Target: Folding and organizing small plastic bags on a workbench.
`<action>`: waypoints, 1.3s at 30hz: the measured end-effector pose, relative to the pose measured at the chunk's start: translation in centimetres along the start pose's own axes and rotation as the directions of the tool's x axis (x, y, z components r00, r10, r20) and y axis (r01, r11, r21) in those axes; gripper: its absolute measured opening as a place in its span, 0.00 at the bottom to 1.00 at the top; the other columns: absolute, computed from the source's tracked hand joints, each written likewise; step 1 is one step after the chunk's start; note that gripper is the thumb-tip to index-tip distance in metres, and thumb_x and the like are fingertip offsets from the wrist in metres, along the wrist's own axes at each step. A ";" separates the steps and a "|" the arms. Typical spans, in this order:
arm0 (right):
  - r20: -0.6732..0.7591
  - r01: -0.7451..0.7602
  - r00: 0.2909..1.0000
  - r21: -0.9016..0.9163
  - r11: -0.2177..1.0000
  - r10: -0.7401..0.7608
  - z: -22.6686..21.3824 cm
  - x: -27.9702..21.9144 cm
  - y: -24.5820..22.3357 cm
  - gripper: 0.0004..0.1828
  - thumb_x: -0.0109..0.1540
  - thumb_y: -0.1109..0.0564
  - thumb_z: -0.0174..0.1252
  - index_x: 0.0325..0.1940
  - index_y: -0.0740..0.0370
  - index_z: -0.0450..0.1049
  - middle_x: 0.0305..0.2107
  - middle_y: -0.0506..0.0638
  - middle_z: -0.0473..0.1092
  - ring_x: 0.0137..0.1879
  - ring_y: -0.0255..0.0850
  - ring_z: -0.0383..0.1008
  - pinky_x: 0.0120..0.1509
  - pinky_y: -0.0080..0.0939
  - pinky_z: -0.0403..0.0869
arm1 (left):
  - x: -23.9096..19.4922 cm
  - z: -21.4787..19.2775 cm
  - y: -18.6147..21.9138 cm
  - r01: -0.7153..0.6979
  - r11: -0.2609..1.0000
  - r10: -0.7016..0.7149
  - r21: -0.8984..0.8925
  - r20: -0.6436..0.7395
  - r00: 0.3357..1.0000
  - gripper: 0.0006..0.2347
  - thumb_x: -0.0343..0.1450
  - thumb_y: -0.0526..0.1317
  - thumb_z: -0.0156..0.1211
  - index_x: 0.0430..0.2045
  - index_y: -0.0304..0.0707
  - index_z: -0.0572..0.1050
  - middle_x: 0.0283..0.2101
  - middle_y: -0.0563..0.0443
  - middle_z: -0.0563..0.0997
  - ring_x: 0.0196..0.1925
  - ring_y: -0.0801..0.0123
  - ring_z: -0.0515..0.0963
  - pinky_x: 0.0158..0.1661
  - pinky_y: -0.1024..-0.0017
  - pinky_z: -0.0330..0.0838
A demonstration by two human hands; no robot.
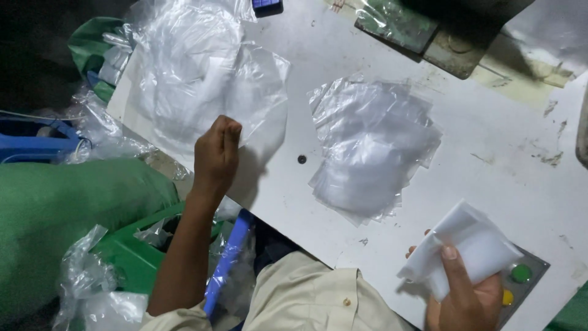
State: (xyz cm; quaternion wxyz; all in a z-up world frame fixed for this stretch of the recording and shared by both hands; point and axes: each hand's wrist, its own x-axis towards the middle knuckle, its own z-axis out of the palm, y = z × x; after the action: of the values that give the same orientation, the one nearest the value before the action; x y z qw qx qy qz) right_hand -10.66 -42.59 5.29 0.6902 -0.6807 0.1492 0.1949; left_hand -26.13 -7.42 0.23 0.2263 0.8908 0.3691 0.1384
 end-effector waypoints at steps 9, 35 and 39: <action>-0.111 -0.166 0.985 -0.442 0.882 0.130 0.6 -2.3 0.2 0.27 0.55 0.55 0.66 0.58 0.66 0.75 0.44 0.59 0.78 0.51 0.52 0.78 0.45 0.50 0.78 | -5.9 1.1 9.8 0.047 0.830 -0.064 -0.556 -0.012 0.998 0.03 0.70 0.29 0.64 0.34 0.36 0.79 0.34 0.48 0.82 0.32 0.73 0.80 0.31 0.81 0.82; 0.137 -0.390 0.919 0.175 0.904 0.370 2.2 -1.6 -4.0 0.32 0.53 0.74 0.48 0.63 0.77 0.67 0.60 0.69 0.71 0.65 0.59 0.70 0.72 0.56 0.68 | -8.3 3.0 16.4 0.432 0.036 -0.123 -0.901 0.425 0.897 0.13 0.70 0.32 0.64 0.48 0.30 0.73 0.34 0.45 0.78 0.33 0.65 0.79 0.37 0.68 0.81; 0.187 -0.458 0.875 0.025 0.888 0.446 0.6 -0.3 -0.4 0.27 0.54 0.71 0.57 0.58 0.76 0.68 0.48 0.72 0.73 0.53 0.67 0.74 0.58 0.69 0.76 | -9.9 4.6 16.8 0.555 0.058 0.093 -0.830 0.558 0.825 0.07 0.72 0.34 0.64 0.40 0.31 0.77 0.35 0.48 0.81 0.41 0.69 0.82 0.48 0.71 0.80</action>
State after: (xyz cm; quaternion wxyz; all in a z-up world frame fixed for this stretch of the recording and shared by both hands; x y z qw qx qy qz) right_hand -10.78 -42.03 5.85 0.6587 -0.5831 0.2490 0.4051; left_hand -21.07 -26.42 4.02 0.8607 0.4317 0.2559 0.0856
